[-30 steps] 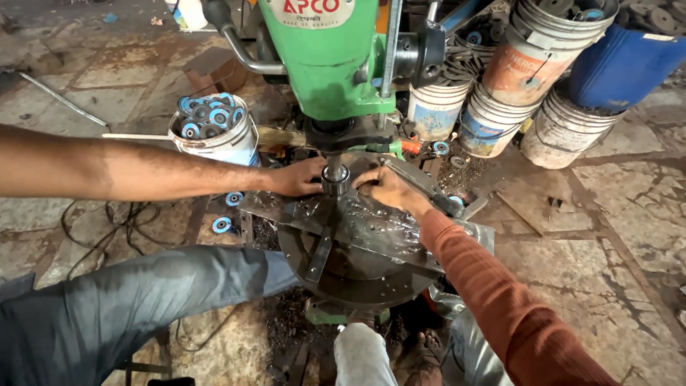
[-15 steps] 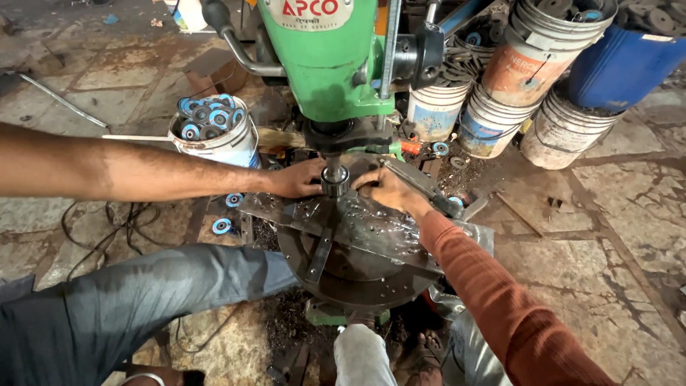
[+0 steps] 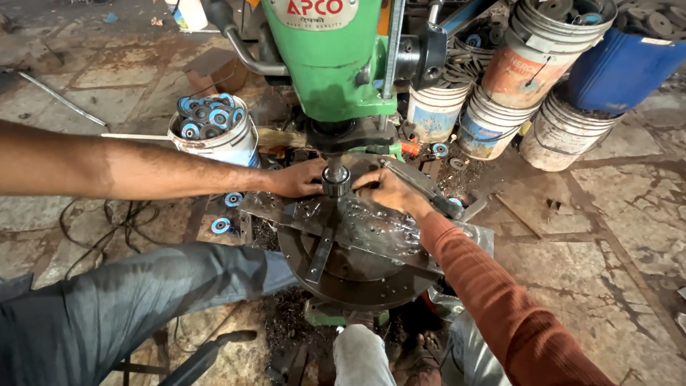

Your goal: Drilling multiple holes into a metal plate using a drill press.

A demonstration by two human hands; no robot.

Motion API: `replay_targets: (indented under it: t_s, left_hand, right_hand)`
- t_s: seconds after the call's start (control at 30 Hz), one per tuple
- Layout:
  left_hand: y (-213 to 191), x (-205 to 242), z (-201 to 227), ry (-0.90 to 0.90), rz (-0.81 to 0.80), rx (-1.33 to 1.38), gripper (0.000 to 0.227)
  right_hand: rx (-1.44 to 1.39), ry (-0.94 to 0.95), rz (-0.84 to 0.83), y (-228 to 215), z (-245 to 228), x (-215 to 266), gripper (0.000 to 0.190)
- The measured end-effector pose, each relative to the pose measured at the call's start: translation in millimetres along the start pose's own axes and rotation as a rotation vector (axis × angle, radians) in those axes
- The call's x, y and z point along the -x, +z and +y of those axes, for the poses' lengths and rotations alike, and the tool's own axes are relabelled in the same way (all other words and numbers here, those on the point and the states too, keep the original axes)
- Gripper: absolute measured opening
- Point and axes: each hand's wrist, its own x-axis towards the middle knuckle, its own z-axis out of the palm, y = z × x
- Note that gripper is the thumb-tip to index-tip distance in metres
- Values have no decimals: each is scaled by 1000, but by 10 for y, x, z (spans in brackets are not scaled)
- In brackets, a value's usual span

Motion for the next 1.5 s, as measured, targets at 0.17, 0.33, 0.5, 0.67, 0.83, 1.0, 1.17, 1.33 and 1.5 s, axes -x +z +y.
replay_targets:
  t_s: [0.17,0.33,0.5,0.67,0.83,1.0,1.17,1.33,1.5]
  left_hand:
    - [30,10,-79,24,-4,-10,40]
    - [15,12,-40,3,-18,-10,43]
    - [-1,9,0,-5,-14,-24,45]
    - [4,21,-17,12,-8,-35,45]
    - [3,30,-10,-19,-13,-37,42]
    - [11,14,-33,16,-2,-27,44]
    - [20,31,-34,32,17,-29,42]
    - [27,42,-43,-13,8,-48,39]
    - [39,59,-45,-95,-18,-63,41]
  right_hand:
    - [-16,-105,17,33,148,-74,26]
    - [-65,-170,32,78,216,-99,22]
    - [-79,-183,61,107,183,-77,17]
    - [-144,-222,61,114,269,-125,17]
    - [-160,-222,57,114,297,-144,19]
    - [-115,-260,61,101,302,-144,19]
    - [-132,-226,45,88,225,-87,18]
    - [-146,-246,33,91,266,-102,17]
    - [-111,-240,58,102,243,-79,18]
